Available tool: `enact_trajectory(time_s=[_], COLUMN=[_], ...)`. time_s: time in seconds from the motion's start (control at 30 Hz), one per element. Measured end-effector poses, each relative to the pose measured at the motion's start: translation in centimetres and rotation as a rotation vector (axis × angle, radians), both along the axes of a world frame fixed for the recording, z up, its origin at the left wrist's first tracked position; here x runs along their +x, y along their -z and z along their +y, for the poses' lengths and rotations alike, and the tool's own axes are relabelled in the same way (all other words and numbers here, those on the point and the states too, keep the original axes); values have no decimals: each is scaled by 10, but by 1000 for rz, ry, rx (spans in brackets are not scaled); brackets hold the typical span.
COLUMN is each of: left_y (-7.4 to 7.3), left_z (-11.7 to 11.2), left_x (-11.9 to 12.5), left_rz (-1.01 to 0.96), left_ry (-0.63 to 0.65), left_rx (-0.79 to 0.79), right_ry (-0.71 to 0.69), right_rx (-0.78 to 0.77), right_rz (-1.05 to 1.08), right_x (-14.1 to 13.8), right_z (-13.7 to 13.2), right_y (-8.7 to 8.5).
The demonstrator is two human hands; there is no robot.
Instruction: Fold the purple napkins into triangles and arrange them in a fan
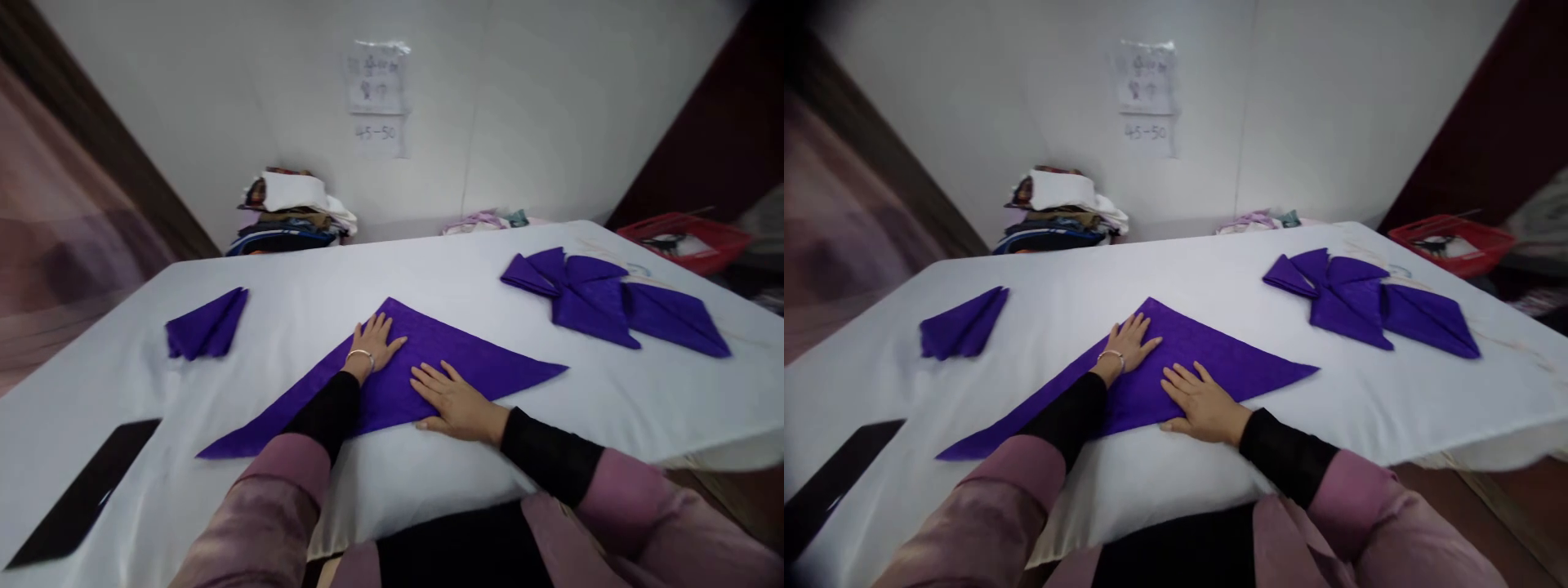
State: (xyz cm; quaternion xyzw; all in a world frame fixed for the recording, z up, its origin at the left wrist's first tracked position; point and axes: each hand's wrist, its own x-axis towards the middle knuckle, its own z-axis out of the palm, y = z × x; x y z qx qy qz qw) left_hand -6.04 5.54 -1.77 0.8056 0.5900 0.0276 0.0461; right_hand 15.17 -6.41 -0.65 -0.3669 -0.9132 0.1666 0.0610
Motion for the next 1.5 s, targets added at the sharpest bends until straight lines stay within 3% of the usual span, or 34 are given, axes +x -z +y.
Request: enact_trajectory(time_s=[0.1,0.23,0.53,0.67,0.73,0.8,1.0,1.13,1.3,1.5], left_y=[-1,-3,-2,-9,-16,-21,-18,-10,-8,-3], left_z=[5,13,15,17,11,-7,-102,-142,-157,-175], left_x=[0,0,0,2,4,8,15,5,-36,-112], left_rz=[45,93,96,74,31,-17,-71,-106,-102,-67], left_ry=[-8,-11,-1,-46,-52,5,339,335,158,-197], left_rx=[-2,-27,1,-52,-58,-41,-57,-2,5,-14], right_ry=[34,170,707,936,923,822,330,94,54,154], right_rx=[-18,-4,48,121,221,311,299,272,306,422], right_rz=[3,-29,-242,-311,-278,-221,-94,-48,-57,-54], right_x=[22,74,222,261,257,234,103,45,48,108], right_z=[-2,-13,-39,-45,-48,-49,-44,-40,-32,-39], right_y=[-4,-6,6,4,1,-3,0,15,35,53])
